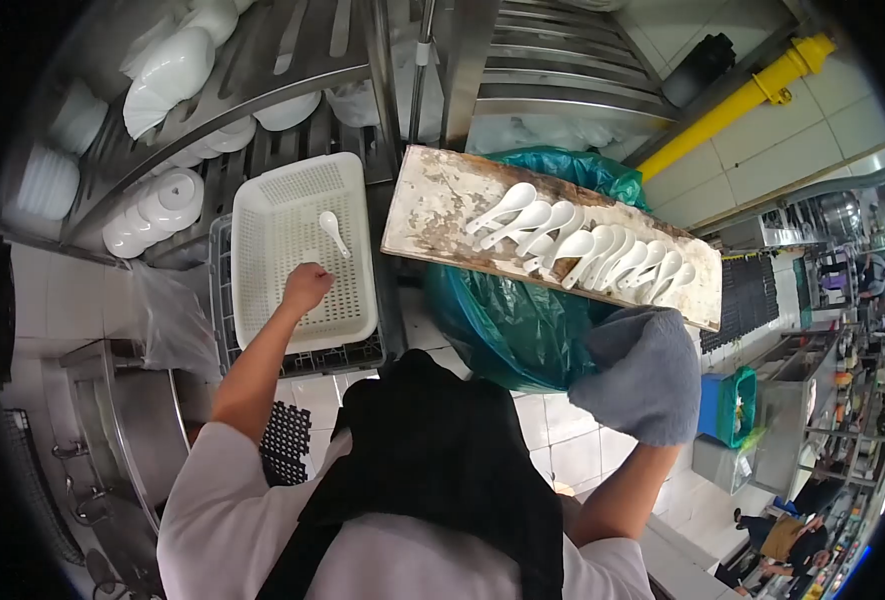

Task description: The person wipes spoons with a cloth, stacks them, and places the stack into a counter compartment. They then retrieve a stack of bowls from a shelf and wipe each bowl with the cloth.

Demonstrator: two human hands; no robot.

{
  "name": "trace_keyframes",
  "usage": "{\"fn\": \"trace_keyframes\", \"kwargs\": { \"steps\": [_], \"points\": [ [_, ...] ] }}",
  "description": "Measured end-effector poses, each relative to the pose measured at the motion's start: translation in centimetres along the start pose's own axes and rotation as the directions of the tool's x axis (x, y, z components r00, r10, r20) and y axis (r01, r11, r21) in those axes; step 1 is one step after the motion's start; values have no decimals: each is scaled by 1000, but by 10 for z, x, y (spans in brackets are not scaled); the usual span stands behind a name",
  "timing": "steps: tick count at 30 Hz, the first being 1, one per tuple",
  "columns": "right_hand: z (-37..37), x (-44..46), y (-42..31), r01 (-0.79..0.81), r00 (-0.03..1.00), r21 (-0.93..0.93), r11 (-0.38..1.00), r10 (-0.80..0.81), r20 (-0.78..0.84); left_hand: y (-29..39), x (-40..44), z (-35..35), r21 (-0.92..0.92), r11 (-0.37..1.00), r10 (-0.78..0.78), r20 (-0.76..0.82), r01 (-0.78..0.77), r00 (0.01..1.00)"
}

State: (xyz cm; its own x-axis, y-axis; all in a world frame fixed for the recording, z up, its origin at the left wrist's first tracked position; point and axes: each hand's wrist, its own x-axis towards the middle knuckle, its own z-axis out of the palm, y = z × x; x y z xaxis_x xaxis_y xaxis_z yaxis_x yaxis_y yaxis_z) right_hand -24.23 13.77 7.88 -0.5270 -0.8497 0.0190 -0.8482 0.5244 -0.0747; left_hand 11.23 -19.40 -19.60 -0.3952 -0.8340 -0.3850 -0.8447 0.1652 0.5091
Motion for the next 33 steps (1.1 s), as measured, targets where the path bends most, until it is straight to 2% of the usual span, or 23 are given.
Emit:
{"fn": "trace_keyframes", "kwargs": {
  "steps": [2, 4, 5, 7, 10, 17, 20, 22, 24, 28, 29, 30, 31, 33],
  "points": [
    [-5, -6, -14, 12, 1000, 81, 997, -12, -1, -19, 37, 22, -13, 999, -36, -34, 36, 999],
    [-9, -12, -29, 27, 1000, 159, 987, -28, 5, -17, 61, 31, -183, 956, -238, -30, 229, 971],
    [-10, -17, -39, 34, 999, 199, 979, -38, 12, -17, 71, 36, -186, 958, -228, -24, 220, 973],
    [-10, -25, -57, 41, 998, 275, 960, -52, 31, -5, 85, 43, -142, 938, -332, -92, 318, 939],
    [-9, -34, -82, 33, 996, 378, 925, -60, 61, -3, 103, 54, -92, 936, -350, -134, 340, 927],
    [-5, -32, -118, 83, 985, 561, 823, -152, 77, -9, 97, 63, -217, 883, -425, 2, 415, 905],
    [1, -19, -130, 181, 963, 637, 750, -265, 38, -17, 82, 61, -246, 904, -379, -83, 350, 922],
    [6, -13, -138, 262, 936, 664, 700, -351, 0, -9, 38, 45, -206, 946, -298, -260, 248, 919],
    [11, -5, -145, 333, 902, 681, 652, -430, -29, -10, 0, 35, 33, 996, -53, -485, 79, 873],
    [15, 10, -159, 492, 805, 654, 575, -586, -89, 26, -79, 1, 34, 999, -3, -564, 27, 826],
    [19, 15, -165, 535, 774, 642, 550, -623, -111, 38, -95, -6, -325, 943, -98, -461, -65, 882],
    [25, 20, -170, 583, 740, 616, 529, -659, -135, 53, -113, -11, -646, 755, -140, -327, -113, 935],
    [31, 26, -177, 624, 709, 596, 506, -687, -159, 73, -133, -18, -650, 752, -147, -334, -114, 931],
    [46, 44, -193, 719, 638, 515, 467, -737, -223, 116, -166, -27, -884, 436, -61, -219, -171, 974]
  ]
}}
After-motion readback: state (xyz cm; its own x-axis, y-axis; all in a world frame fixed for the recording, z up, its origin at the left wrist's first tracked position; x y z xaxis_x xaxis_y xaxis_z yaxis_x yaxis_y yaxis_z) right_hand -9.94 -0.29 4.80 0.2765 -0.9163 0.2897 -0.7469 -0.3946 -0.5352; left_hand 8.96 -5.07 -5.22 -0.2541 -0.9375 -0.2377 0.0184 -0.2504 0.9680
